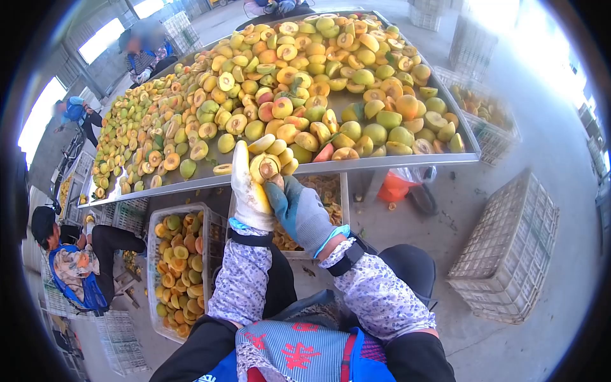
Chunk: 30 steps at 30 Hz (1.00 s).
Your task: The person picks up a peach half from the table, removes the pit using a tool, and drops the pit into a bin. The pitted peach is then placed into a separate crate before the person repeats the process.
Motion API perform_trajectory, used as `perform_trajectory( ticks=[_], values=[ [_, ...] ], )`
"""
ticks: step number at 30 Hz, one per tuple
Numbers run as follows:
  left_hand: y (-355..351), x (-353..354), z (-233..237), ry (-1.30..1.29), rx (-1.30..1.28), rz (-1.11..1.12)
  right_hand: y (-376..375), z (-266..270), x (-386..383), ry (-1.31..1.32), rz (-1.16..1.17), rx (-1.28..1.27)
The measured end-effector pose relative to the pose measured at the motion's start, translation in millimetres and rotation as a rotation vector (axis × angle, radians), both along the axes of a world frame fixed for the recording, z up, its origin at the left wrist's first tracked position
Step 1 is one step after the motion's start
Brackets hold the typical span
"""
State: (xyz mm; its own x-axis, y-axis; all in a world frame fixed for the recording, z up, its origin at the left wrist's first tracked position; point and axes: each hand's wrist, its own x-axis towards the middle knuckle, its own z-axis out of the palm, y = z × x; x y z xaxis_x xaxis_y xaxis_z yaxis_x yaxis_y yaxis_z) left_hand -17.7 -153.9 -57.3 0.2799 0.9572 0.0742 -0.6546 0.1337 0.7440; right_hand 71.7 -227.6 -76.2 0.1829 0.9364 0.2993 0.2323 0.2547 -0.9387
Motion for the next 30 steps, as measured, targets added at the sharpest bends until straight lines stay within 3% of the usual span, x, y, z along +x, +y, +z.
perform_trajectory(
  ticks=[4, 7, 10, 16, 19, 25, 28, 30],
  values=[
    [6.1, -7.3, -5.6, -0.034, -0.049, -0.099, -1.0, -1.0, 5.5, -0.106, 0.027, -0.062],
    [-4.5, 1.1, 2.7, -0.037, -0.042, 0.005, -0.2, -10.1, -2.0, -0.016, 0.015, -0.009],
    [-12.2, 5.9, 9.9, -0.072, -0.103, 0.083, 0.2, -15.3, -2.1, 0.065, 0.072, -0.118],
    [9.8, -20.5, -8.4, 0.081, 0.014, -0.162, -4.0, -21.1, 0.7, 0.01, 0.164, -0.17],
    [-4.0, -6.1, -1.8, 0.087, -0.064, 0.018, -2.3, -26.3, -4.8, 0.132, 0.159, -0.144],
    [-12.2, 3.4, 9.5, -0.057, -0.109, -0.03, -7.1, -25.8, -17.7, 0.313, 0.053, -0.063],
    [-16.7, 3.5, 11.5, 0.027, -0.076, 0.049, -7.2, -21.0, -11.5, 0.341, 0.147, -0.119],
    [-10.8, -4.9, 6.8, 0.133, -0.017, -0.011, -8.1, -26.3, -5.7, 0.18, 0.151, -0.107]
  ],
)
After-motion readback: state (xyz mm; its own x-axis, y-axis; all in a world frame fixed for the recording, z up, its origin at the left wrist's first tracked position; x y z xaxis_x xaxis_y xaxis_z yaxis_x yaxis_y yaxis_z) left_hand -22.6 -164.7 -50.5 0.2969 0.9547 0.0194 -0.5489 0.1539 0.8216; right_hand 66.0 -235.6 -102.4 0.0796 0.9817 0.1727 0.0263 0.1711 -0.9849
